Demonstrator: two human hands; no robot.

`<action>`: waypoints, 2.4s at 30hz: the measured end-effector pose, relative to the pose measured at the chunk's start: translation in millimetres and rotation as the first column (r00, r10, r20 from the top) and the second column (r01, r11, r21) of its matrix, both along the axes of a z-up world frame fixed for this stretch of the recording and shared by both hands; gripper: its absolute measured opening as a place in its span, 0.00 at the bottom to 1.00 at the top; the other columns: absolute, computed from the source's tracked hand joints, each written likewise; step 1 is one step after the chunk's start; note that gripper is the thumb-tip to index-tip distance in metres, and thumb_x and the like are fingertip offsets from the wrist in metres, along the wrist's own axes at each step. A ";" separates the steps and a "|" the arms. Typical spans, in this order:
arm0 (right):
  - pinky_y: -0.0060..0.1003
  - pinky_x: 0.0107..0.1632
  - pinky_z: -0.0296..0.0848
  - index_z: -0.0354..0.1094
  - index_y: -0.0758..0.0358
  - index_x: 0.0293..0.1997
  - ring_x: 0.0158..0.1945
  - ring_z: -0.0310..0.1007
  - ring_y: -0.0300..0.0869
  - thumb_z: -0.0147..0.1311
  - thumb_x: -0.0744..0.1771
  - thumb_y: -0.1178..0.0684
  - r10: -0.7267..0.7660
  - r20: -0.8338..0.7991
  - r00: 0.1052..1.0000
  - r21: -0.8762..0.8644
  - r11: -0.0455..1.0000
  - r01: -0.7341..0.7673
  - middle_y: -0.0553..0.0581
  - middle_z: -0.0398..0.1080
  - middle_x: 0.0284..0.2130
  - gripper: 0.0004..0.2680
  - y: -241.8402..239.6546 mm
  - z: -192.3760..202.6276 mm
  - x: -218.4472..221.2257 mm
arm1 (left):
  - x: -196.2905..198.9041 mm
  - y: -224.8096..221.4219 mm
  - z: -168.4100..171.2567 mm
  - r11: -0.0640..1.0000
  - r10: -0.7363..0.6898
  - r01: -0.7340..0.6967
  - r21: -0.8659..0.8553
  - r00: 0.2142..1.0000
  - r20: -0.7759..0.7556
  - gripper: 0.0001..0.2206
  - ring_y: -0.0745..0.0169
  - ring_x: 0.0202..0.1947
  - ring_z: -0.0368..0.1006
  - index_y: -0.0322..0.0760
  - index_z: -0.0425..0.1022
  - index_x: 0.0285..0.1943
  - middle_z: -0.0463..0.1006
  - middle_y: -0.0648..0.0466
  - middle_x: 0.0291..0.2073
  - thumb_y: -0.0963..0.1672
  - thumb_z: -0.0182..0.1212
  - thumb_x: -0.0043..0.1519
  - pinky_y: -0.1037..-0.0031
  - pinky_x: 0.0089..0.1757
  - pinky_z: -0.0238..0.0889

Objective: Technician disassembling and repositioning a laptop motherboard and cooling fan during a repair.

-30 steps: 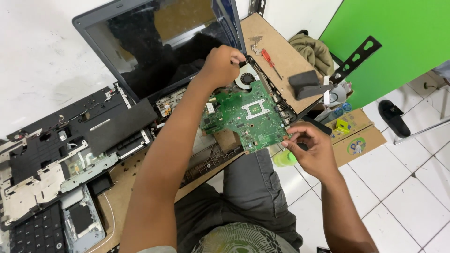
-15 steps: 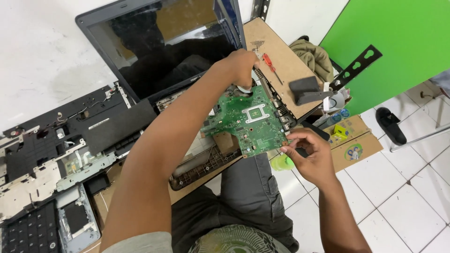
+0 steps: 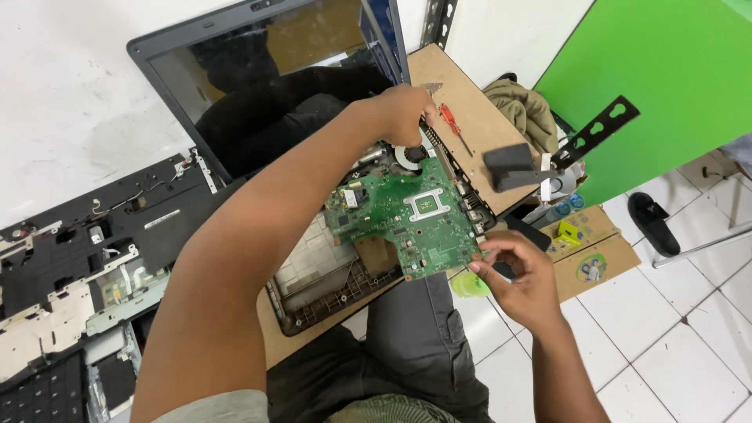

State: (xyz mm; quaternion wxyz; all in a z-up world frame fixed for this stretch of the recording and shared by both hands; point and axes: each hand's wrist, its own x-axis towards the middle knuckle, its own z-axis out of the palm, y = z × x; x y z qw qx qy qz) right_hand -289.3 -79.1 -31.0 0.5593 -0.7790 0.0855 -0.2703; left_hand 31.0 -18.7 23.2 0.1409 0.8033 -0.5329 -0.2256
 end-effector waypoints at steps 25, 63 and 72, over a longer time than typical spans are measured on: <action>0.34 0.41 0.69 0.66 0.64 0.39 0.37 0.69 0.44 0.61 0.60 0.60 0.104 0.114 0.988 -0.125 0.988 -0.090 0.60 0.69 0.32 0.09 -13.3 -14.3 10.8 | -19.5 6.9 22.2 0.967 0.013 -0.024 0.253 0.999 0.044 0.18 0.51 0.45 0.68 0.41 0.71 0.52 0.68 0.49 0.54 0.41 0.60 0.51 0.62 0.35 0.64; 0.33 0.44 0.71 0.66 0.64 0.41 0.40 0.69 0.44 0.61 0.60 0.61 0.090 0.104 0.991 -0.129 0.989 -0.077 0.61 0.68 0.35 0.09 -16.0 -18.2 11.7 | -32.7 -13.1 7.5 0.892 -0.201 0.025 0.451 0.915 0.349 0.25 0.54 0.36 0.72 0.37 0.71 0.47 0.74 0.53 0.33 0.48 0.76 0.44 0.66 0.32 0.70; 0.34 0.44 0.70 0.66 0.64 0.41 0.39 0.69 0.44 0.61 0.61 0.61 0.102 0.129 0.986 -0.145 0.986 -0.083 0.59 0.68 0.32 0.09 -14.2 -14.8 12.6 | -39.8 -2.0 20.6 0.898 -0.161 0.004 0.440 0.934 0.319 0.16 0.60 0.26 0.66 0.33 0.71 0.33 0.67 0.54 0.24 0.47 0.72 0.49 0.73 0.26 0.63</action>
